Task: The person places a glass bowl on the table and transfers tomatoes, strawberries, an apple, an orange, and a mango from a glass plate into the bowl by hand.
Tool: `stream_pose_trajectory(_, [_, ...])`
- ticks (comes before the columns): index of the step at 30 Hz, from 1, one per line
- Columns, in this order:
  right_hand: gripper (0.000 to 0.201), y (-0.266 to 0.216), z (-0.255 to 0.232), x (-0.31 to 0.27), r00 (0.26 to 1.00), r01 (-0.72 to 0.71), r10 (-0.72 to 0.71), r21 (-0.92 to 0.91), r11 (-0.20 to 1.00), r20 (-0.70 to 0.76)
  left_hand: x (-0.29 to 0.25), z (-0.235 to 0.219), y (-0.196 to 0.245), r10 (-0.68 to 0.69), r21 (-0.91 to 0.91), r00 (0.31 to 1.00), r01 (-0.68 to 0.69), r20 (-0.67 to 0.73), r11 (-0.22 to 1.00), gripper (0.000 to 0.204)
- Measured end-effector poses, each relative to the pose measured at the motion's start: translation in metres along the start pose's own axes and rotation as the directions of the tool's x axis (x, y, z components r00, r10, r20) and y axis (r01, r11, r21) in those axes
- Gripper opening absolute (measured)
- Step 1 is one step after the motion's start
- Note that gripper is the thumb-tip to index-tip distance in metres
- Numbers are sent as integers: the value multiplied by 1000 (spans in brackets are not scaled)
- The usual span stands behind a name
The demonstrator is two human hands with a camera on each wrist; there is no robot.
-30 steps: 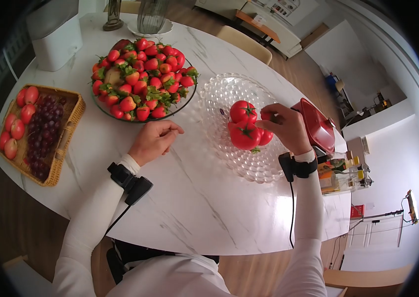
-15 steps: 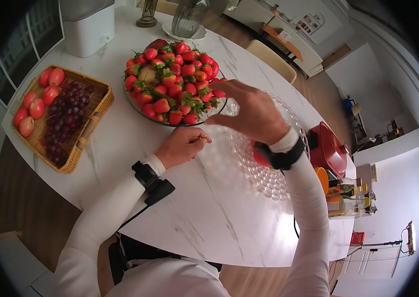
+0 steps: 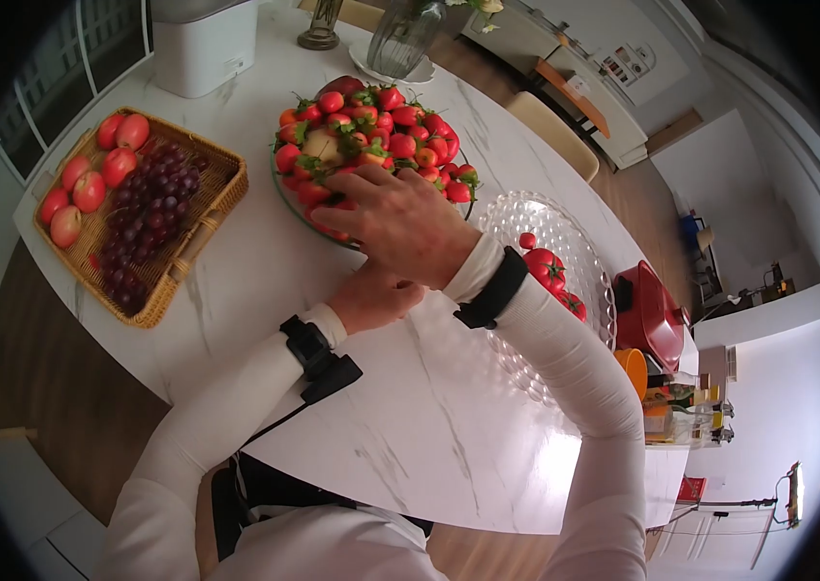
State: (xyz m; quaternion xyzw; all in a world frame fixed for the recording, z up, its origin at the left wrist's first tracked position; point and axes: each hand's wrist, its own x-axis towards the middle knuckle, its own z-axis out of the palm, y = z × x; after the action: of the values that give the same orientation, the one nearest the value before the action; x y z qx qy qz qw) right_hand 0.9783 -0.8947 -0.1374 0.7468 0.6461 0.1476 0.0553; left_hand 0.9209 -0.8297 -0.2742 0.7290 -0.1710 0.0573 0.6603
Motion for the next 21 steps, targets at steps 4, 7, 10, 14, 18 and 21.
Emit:
stream_pose_trajectory(4, [45, 3, -5, -2, 999, -24, 26, 87, 996, -29, 3, 5, -12, 39, -97, 999, -39, 3, 995, 19])
stream_pose_trajectory(7, [43, 9, -4, -8, 995, -92, 98, 164, 982, -26, 2, -6, 10, -157, -82, 980, 168, 123, 982, 19])
stream_pose_trajectory(10, [41, 6, -5, -12, 988, -154, 156, 195, 969, 3, 3, -8, 15, -194, -62, 969, 206, 155, 977, 18])
stream_pose_trajectory(14, [42, 3, -7, -20, 982, -186, 189, 145, 972, -8, 4, -2, 3, -84, -89, 993, 91, 77, 992, 18])
stream_pose_trajectory(18, [44, 2, 6, -22, 984, -136, 151, 147, 980, -95, 2, -6, 14, -151, -49, 983, 156, 107, 986, 17])
stream_pose_trajectory(21, [43, 7, 12, -22, 986, -128, 141, 134, 983, -92, 2, -4, 10, -153, -52, 982, 160, 111, 986, 16])
